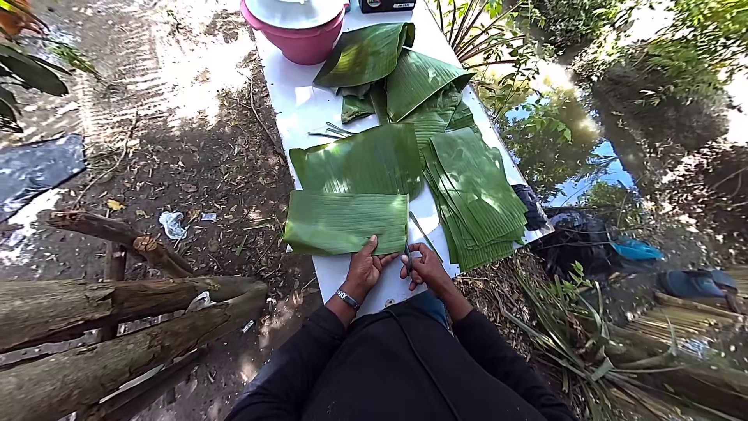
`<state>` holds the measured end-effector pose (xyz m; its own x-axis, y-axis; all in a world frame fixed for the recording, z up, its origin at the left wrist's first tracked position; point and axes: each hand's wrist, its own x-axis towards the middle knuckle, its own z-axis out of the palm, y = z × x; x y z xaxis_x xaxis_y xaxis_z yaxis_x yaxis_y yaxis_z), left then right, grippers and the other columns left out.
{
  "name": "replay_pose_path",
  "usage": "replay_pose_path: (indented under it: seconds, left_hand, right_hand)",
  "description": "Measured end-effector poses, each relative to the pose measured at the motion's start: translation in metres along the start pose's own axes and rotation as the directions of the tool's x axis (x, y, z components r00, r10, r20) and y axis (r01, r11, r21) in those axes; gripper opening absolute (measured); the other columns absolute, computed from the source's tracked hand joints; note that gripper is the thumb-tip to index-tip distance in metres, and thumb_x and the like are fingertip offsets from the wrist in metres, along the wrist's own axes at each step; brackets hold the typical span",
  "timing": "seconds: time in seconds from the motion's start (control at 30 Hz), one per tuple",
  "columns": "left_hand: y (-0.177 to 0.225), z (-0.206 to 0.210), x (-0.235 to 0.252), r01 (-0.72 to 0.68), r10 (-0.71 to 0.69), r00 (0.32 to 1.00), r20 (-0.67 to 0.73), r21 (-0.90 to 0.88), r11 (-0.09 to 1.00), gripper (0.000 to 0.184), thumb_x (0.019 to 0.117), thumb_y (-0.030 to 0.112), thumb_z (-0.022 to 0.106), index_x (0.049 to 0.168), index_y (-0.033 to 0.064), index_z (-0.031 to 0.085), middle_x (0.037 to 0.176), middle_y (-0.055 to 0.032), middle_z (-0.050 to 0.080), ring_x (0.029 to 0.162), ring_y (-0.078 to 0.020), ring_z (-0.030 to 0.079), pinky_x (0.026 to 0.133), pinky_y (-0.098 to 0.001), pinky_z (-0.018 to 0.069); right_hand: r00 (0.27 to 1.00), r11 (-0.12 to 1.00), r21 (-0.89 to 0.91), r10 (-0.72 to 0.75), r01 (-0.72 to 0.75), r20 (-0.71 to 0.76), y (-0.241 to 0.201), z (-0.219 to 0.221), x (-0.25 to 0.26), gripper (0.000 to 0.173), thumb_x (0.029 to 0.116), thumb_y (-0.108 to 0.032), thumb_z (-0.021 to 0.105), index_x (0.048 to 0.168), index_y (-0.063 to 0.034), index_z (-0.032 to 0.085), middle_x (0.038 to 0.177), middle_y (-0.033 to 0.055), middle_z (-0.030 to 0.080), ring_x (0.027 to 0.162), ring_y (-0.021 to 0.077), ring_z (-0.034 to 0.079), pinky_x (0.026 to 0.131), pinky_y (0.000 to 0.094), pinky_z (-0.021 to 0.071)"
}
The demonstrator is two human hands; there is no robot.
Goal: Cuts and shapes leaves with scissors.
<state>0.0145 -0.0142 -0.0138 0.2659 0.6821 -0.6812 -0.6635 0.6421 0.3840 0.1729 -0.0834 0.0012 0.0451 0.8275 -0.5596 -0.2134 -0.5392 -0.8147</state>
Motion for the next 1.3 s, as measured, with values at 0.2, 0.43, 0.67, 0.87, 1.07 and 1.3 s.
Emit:
replay_pose_path:
  seconds: [0.2,0.43,0.67,0.87,1.07,1.3]
  left_hand:
    - [0.003,-0.001,-0.001,0.037,-0.037,0.999,-0.003,0.008,0.999,0.032,0.111,0.016,0.042,0.139,-0.0003,0.041,0.113,-0.0273,0.068,0.09,-0.0378,0.074,0.075,-0.0486,0.0642]
    - [0.002,-0.001,-0.001,0.03,-0.03,1.0,0.009,0.028,0.999,0.033,0.1107,0.016,0.043,0.139,0.0,0.04,0.111,-0.0268,0.069,0.089,-0.0374,0.074,0.073,-0.0483,0.0642]
    - [0.001,-0.002,0.0,0.028,-0.029,1.0,0.008,0.023,0.999,0.033,0.1107,0.016,0.043,0.139,-0.0005,0.04,0.111,-0.027,0.069,0.089,-0.0377,0.074,0.075,-0.0483,0.0642]
    - [0.001,-0.003,-0.001,0.032,-0.033,0.999,0.022,0.019,0.999,0.032,0.1109,0.016,0.043,0.138,-0.0005,0.041,0.111,-0.0272,0.069,0.089,-0.0377,0.074,0.075,-0.0484,0.0643]
    - [0.002,-0.004,-0.002,0.041,-0.042,0.999,0.026,0.044,0.998,0.031,0.1105,0.015,0.044,0.137,-0.0008,0.043,0.11,-0.0262,0.069,0.088,-0.0368,0.075,0.073,-0.0477,0.0644]
    - [0.002,-0.006,-0.002,0.042,-0.044,0.998,0.044,0.049,0.998,0.03,0.1105,0.014,0.043,0.136,-0.0011,0.043,0.11,-0.0268,0.07,0.089,-0.0381,0.075,0.073,-0.0495,0.0644]
  right_hand:
    - [1.0,0.999,0.032,-0.006,0.005,0.011,-0.001,-0.001,0.004,0.031,0.105,-0.016,0.056,0.129,-0.0006,0.044,0.069,0.0082,0.065,0.044,0.012,0.056,0.043,0.0261,0.0516]
    - [0.998,0.998,0.049,-0.025,0.028,-0.055,-0.005,0.003,0.006,0.027,0.1053,-0.015,0.057,0.125,0.0026,0.049,0.068,0.0076,0.064,0.044,0.0107,0.054,0.042,0.0256,0.0498]
    - [0.994,0.994,0.099,-0.043,0.053,-0.1,-0.001,0.008,0.007,0.024,0.1039,-0.011,0.059,0.121,0.004,0.05,0.067,0.0071,0.062,0.043,0.0106,0.053,0.041,0.0254,0.0498]
    - [0.992,0.994,0.077,-0.07,0.078,-0.106,-0.001,0.007,0.005,0.02,0.1015,-0.006,0.062,0.116,0.0041,0.052,0.068,0.0078,0.063,0.046,0.0119,0.057,0.041,0.0255,0.0501]
    - [0.996,0.999,0.044,0.009,-0.005,-0.085,-0.009,0.004,0.006,0.026,0.1046,-0.014,0.059,0.123,0.0017,0.051,0.067,0.0087,0.065,0.042,0.0105,0.054,0.04,0.0246,0.048]
    - [0.994,0.999,0.032,0.009,-0.006,-0.108,-0.019,0.001,0.019,0.034,0.1041,-0.019,0.061,0.129,0.0002,0.048,0.066,0.0079,0.062,0.041,0.0101,0.051,0.04,0.024,0.0463]
